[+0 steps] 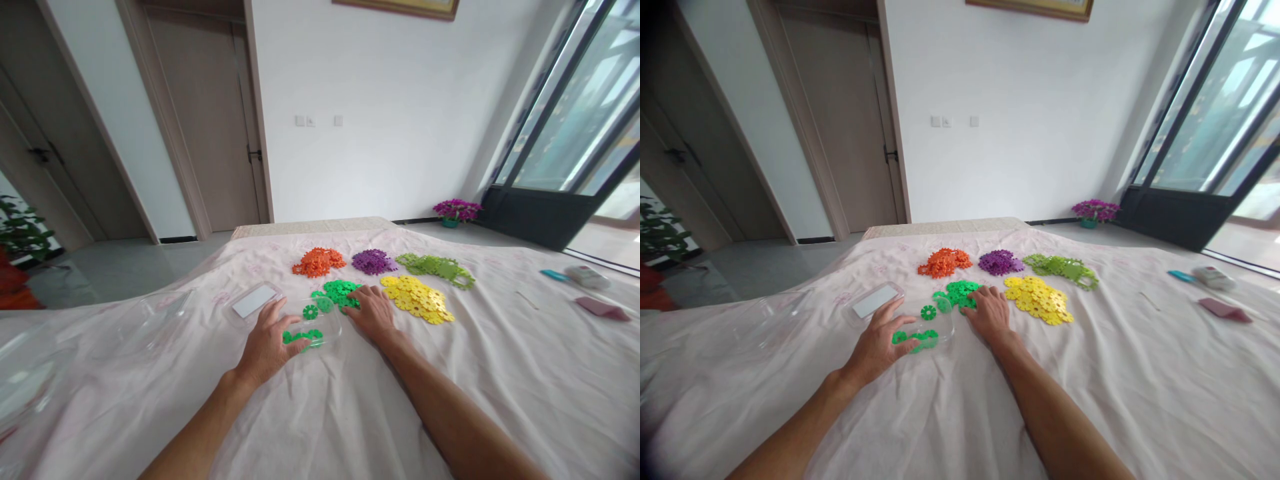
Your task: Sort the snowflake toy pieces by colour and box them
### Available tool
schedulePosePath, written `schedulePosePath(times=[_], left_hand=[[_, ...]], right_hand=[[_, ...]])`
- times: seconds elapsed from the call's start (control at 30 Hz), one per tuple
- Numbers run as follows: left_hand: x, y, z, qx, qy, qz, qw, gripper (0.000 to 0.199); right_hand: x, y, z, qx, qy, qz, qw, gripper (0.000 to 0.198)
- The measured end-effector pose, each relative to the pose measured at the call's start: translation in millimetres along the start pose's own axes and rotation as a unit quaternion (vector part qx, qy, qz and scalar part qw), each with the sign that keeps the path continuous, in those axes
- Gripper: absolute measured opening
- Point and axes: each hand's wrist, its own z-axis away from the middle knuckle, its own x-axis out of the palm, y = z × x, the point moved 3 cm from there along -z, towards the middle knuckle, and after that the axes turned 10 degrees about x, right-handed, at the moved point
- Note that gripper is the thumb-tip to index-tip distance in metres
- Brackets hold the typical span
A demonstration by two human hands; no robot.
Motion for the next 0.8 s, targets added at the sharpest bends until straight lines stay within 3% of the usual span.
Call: schedulePosePath(times=[0.8], left_hand=[[1.8, -1.5, 0.6, -0.001, -0.004, -0.001, 1.0, 0.047]], right_hand=[[4.3, -2.2, -2.1, -0.022, -0.019, -0.044, 0.999, 0.017]])
